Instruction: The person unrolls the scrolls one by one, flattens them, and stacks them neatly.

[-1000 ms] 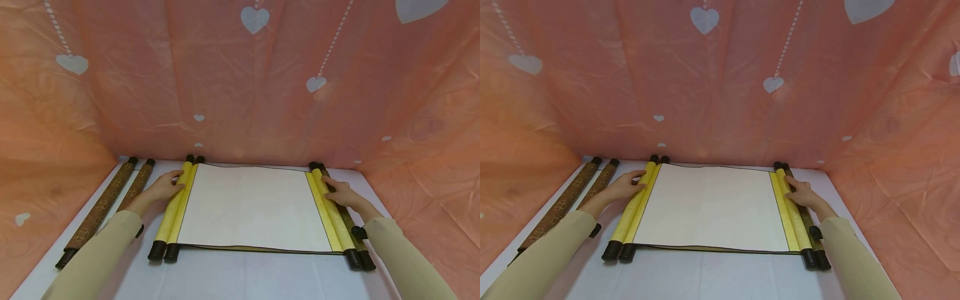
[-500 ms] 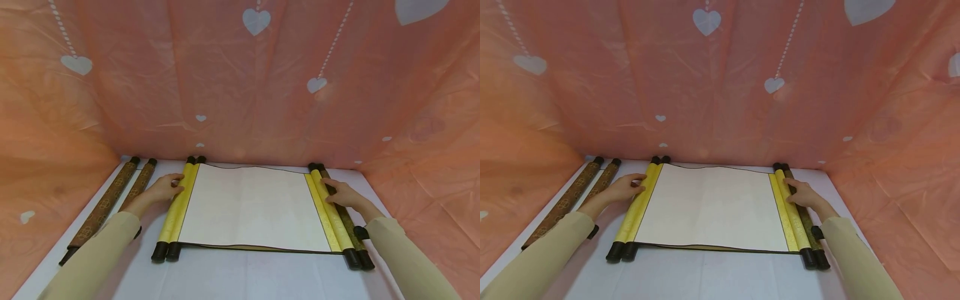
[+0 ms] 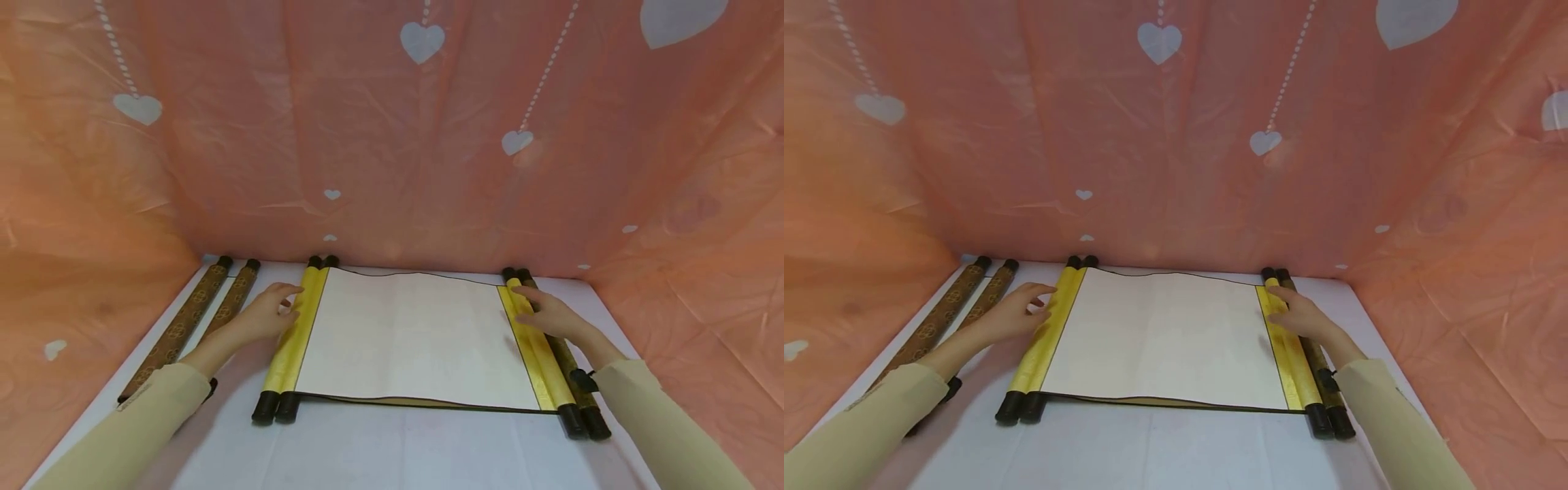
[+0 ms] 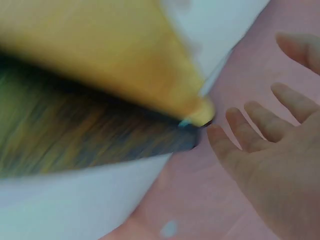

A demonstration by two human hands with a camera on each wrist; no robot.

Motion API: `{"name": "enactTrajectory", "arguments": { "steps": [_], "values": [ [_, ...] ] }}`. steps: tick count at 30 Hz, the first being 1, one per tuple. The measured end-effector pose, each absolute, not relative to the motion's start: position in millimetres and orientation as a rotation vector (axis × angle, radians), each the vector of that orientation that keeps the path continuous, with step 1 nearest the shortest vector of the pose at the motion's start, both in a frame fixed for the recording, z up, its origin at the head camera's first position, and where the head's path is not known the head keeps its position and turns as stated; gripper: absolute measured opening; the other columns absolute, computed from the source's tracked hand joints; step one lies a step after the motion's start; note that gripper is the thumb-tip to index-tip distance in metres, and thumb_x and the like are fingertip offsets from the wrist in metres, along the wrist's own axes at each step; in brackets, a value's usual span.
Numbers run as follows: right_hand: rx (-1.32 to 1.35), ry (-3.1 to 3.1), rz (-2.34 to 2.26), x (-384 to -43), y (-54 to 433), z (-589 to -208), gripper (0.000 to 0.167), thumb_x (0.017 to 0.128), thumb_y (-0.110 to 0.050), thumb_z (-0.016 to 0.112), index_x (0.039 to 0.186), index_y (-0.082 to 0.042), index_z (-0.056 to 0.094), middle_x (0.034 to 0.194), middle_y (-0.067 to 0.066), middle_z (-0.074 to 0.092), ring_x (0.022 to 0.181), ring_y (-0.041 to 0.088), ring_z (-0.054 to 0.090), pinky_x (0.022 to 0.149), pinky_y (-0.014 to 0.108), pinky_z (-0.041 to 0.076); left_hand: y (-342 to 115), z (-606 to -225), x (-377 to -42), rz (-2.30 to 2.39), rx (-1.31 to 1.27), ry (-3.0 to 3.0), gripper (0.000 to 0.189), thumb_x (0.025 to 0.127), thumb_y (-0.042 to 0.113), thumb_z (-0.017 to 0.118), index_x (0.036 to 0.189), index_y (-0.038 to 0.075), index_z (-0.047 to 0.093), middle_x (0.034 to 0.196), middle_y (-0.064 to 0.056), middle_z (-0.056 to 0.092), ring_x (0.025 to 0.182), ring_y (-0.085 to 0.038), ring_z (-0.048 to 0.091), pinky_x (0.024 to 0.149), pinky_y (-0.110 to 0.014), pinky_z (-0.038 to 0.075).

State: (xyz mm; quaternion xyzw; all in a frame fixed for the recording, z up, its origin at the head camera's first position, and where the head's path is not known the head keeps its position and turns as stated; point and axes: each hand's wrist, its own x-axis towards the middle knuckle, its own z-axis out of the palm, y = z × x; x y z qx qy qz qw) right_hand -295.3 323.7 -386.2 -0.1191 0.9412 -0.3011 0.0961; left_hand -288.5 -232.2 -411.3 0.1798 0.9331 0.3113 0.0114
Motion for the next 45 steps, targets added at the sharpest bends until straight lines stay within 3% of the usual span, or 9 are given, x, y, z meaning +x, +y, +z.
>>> {"name": "enactTrajectory", "arguments": {
  "steps": [4,12,20,24,31,40,45],
  "values": [
    [-0.423,2.822,-1.017,-294,291,-380,0.064,0.102,-0.019,0.067,0.159,-0.005,0.040,0.161,0.027,0.036,0.145,0.050,0.037,0.113,0.067,0.034,-237,-403,-274,0.997,0.658,2.945,0.051,0.101,0.008,0.064,0.146,-0.010,0.050,0.147,-0.033,0.044,0.117,-0.045,0.059,0.090,-0.057,0.055],
    [-0.808,2.681,-1.458,-293,189,-377,0.053,0.097,0.000,0.068,0.148,-0.002,0.054,0.152,0.020,0.050,0.133,0.045,0.054,0.108,0.055,0.047,-274,-388,-246,0.886,0.690,3.119,0.053,0.096,0.003,0.070,0.145,-0.006,0.052,0.147,-0.029,0.045,0.120,-0.047,0.058,0.090,-0.060,0.053],
    [-0.909,2.441,-1.576,-284,74,-384,0.053,0.095,0.001,0.070,0.145,-0.005,0.058,0.150,0.014,0.053,0.125,0.038,0.063,0.100,0.038,0.055,-331,-391,-237,0.824,0.596,3.218,0.054,0.091,-0.002,0.070,0.139,-0.016,0.051,0.137,-0.038,0.045,0.115,-0.056,0.054,0.087,-0.066,0.049],
    [-0.892,2.330,-1.534,-276,21,-392,0.052,0.097,-0.004,0.071,0.146,-0.011,0.059,0.153,0.010,0.051,0.122,0.027,0.066,0.094,0.029,0.056,-355,-399,-235,0.776,0.490,3.216,0.055,0.089,-0.003,0.071,0.134,-0.023,0.049,0.131,-0.047,0.043,0.114,-0.064,0.051,0.091,-0.073,0.044],
    [-0.847,2.155,-1.453,-267,-49,-412,0.053,0.097,-0.011,0.071,0.148,-0.014,0.058,0.149,0.009,0.055,0.101,0.004,0.065,0.076,0.021,0.055,-376,-413,-232,0.553,0.235,3.089,0.068,0.090,0.013,0.073,0.133,-0.029,0.041,0.127,-0.058,0.037,0.116,-0.072,0.042,0.092,-0.076,0.042],
    [-0.615,1.931,-1.568,-261,-104,-427,0.054,0.098,-0.010,0.068,0.150,-0.006,0.053,0.150,0.014,0.053,0.099,0.025,0.075,0.087,0.031,0.060,-376,-422,-233,0.656,0.197,3.064,0.071,0.090,0.012,0.071,0.136,-0.030,0.038,0.130,-0.056,0.042,0.121,-0.071,0.041,0.099,-0.076,0.038],
    [-0.453,1.933,-1.586,-253,-133,-430,0.056,0.096,-0.006,0.070,0.150,-0.010,0.054,0.147,0.014,0.055,0.096,0.025,0.074,0.084,0.033,0.061,-375,-422,-231,0.713,0.191,3.065,0.070,0.092,0.010,0.070,0.138,-0.030,0.036,0.131,-0.055,0.043,0.121,-0.070,0.044,0.099,-0.075,0.039]
  ]
}}
